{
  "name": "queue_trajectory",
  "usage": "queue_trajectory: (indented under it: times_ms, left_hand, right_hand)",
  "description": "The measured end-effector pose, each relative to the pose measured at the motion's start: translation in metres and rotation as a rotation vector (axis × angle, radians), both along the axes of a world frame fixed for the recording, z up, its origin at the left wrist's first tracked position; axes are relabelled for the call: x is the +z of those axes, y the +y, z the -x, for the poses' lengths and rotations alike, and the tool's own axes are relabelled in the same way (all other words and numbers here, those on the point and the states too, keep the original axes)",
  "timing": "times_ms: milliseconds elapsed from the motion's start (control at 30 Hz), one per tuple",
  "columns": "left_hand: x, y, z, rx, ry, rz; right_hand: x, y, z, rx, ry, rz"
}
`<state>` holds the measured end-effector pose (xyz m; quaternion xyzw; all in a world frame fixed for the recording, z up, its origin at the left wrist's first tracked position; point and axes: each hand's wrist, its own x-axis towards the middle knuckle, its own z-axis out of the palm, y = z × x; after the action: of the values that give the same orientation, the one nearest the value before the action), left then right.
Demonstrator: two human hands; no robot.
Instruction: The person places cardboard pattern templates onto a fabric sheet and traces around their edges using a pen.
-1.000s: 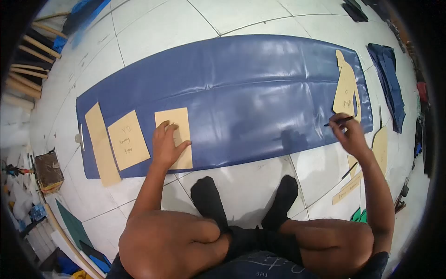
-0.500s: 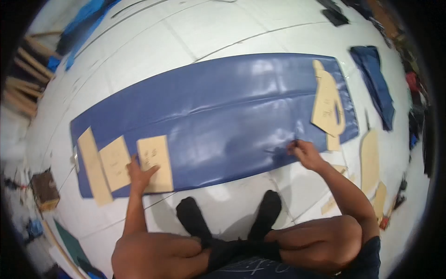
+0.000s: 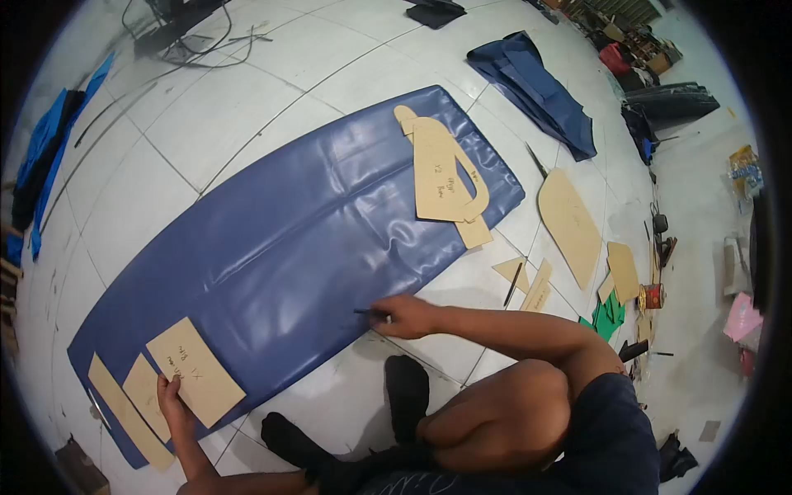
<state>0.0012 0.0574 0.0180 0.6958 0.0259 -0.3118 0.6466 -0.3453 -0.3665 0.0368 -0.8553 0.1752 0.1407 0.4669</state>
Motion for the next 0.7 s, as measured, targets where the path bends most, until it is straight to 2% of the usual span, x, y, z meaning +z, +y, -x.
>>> queue_trajectory:
  times_ms: [67, 100, 167, 233, 300, 333, 433, 500, 567, 633, 667, 700]
  left_hand:
    - [0.004, -0.023, 0.007, -0.084, 0.053, 0.131]
    - [0.012, -0.045, 0.019, -0.109, 0.048, 0.071]
    - [0.029, -0.091, 0.049, -0.242, 0.101, 0.201]
    - [0.030, -0.121, 0.076, -0.379, 0.205, 0.199]
    - [0.041, -0.137, 0.097, -0.469, 0.271, 0.176]
    - [0.044, -0.144, 0.102, -0.556, 0.338, 0.147]
    - [0.034, -0.152, 0.112, -0.632, 0.294, 0.172]
    - [0.032, -0.155, 0.121, -0.618, 0.269, 0.169]
    - [0.030, -0.154, 0.126, -0.673, 0.235, 0.134]
    - [0.010, -0.145, 0.124, -0.645, 0.218, 0.108]
    - [0.001, -0.138, 0.120, -0.617, 0.199, 0.084]
    - [0.000, -0.134, 0.116, -0.614, 0.196, 0.083]
  right_hand:
    - [0.011, 0.012, -0.021, 0.032, 0.019, -0.128]
    - [0.025, 0.019, -0.032, 0.049, 0.071, -0.234]
    - [0.045, 0.031, -0.047, 0.021, 0.053, -0.264]
    - [0.042, 0.042, -0.053, -0.004, 0.041, -0.296]
    - [0.031, 0.046, -0.056, -0.184, -0.053, -0.520]
    - [0.031, 0.043, -0.057, -0.189, -0.059, -0.513]
    - [0.038, 0.038, -0.052, -0.166, 0.055, -0.505]
    - [0.040, 0.039, -0.045, -0.142, 0.151, -0.589]
    - [0.037, 0.033, -0.041, -0.146, 0.124, -0.550]
    - [0.027, 0.012, -0.040, -0.182, 0.106, -0.377]
    - [0.025, 0.001, -0.035, -0.244, -0.093, -0.291]
    - [0.027, -0.020, -0.034, -0.282, -0.086, -0.238]
